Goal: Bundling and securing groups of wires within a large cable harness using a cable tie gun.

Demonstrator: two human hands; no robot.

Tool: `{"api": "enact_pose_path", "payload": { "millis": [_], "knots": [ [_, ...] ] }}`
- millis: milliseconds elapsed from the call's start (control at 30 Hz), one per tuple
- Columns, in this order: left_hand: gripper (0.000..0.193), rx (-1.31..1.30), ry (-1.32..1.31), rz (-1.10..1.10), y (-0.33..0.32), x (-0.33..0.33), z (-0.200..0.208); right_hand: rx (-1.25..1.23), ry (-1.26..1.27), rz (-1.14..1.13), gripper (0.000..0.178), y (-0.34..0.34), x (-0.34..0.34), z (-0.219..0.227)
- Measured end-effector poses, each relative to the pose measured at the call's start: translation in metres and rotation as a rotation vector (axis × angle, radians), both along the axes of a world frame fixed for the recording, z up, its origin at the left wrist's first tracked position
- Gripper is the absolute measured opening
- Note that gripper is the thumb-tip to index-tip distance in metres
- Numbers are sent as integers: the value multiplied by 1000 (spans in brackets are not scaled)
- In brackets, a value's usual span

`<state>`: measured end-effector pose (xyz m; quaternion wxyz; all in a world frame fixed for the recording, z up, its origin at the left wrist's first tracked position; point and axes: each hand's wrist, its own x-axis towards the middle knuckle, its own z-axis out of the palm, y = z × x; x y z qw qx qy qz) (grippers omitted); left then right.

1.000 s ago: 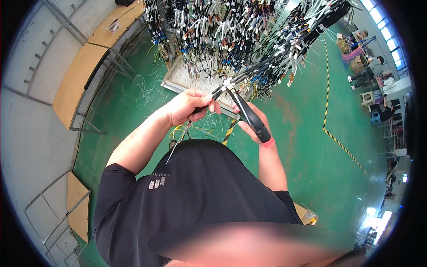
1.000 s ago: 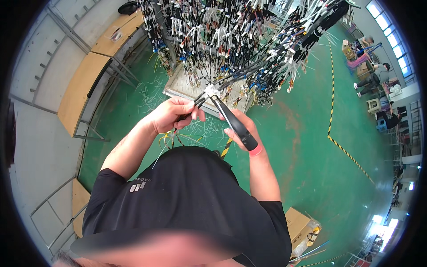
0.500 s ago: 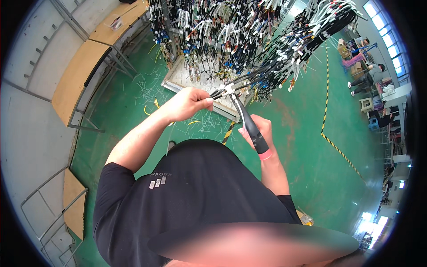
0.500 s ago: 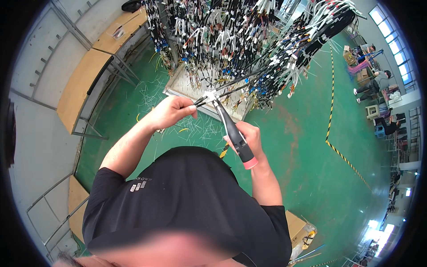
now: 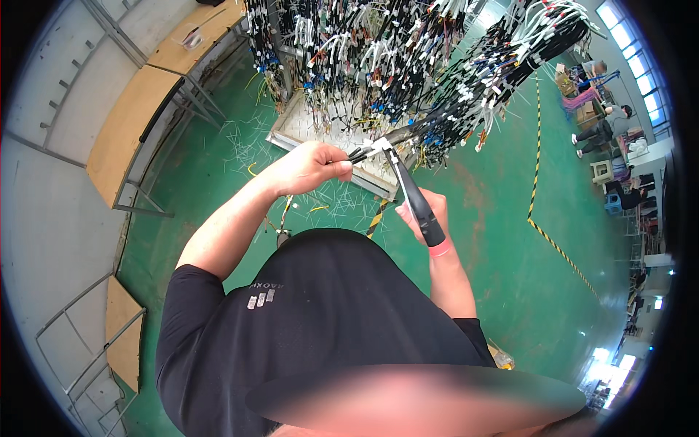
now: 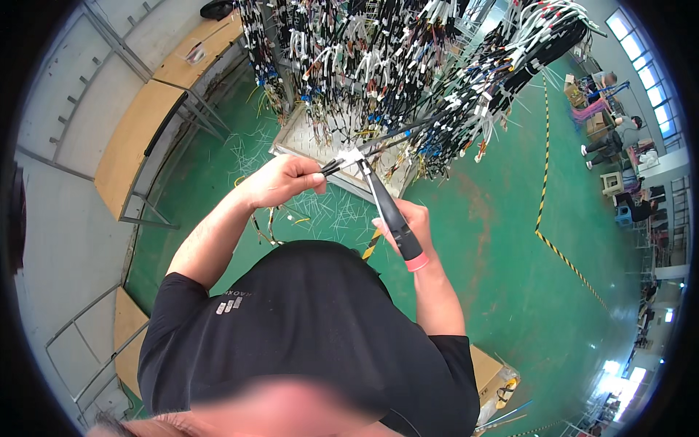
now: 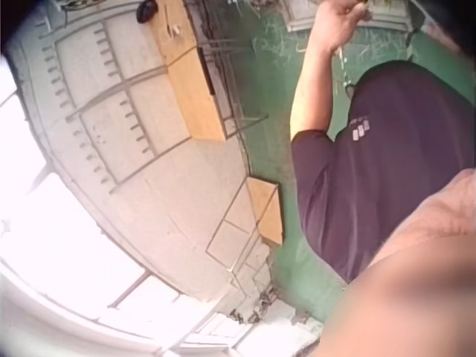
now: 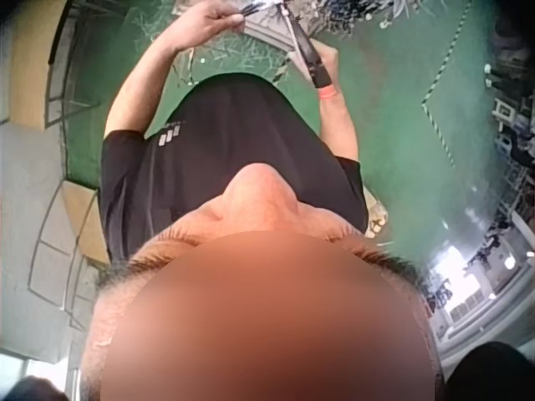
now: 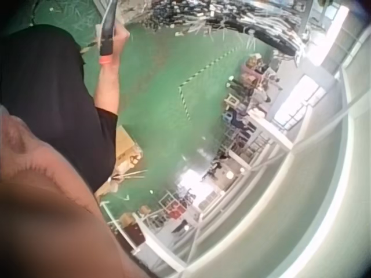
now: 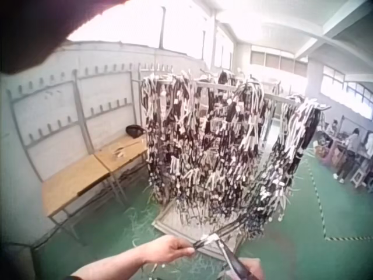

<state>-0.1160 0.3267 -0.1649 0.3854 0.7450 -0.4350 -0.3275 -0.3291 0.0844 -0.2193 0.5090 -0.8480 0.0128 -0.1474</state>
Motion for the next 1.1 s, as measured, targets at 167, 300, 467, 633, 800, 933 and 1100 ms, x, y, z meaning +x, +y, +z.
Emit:
{"api": "enact_pose_path", "payload": {
  "millis": [167,300,467,633,800,933,1100],
  "knots": [
    [32,-30,73,126,0,2,8,130,-255,57,33,5,6,-8],
    [31,-183,406,144,2,1,-4,592,-170,284,47,11,24,-21],
    [43,-195,601,7,9,14,-37,918,-81,468,42,34,73,-17],
    [19,-333,444,304,44,45,-67,977,-54,468,43,59,92,18],
    [79,-269,577,192,106,55,-156,1030,-31,499,45,62,106,28],
    [95,-367,632,1,94,2,-163,1048,-67,485,42,70,117,42],
    [37,-348,680,305,83,-17,-178,944,-59,427,43,80,128,54]
  ]
}}
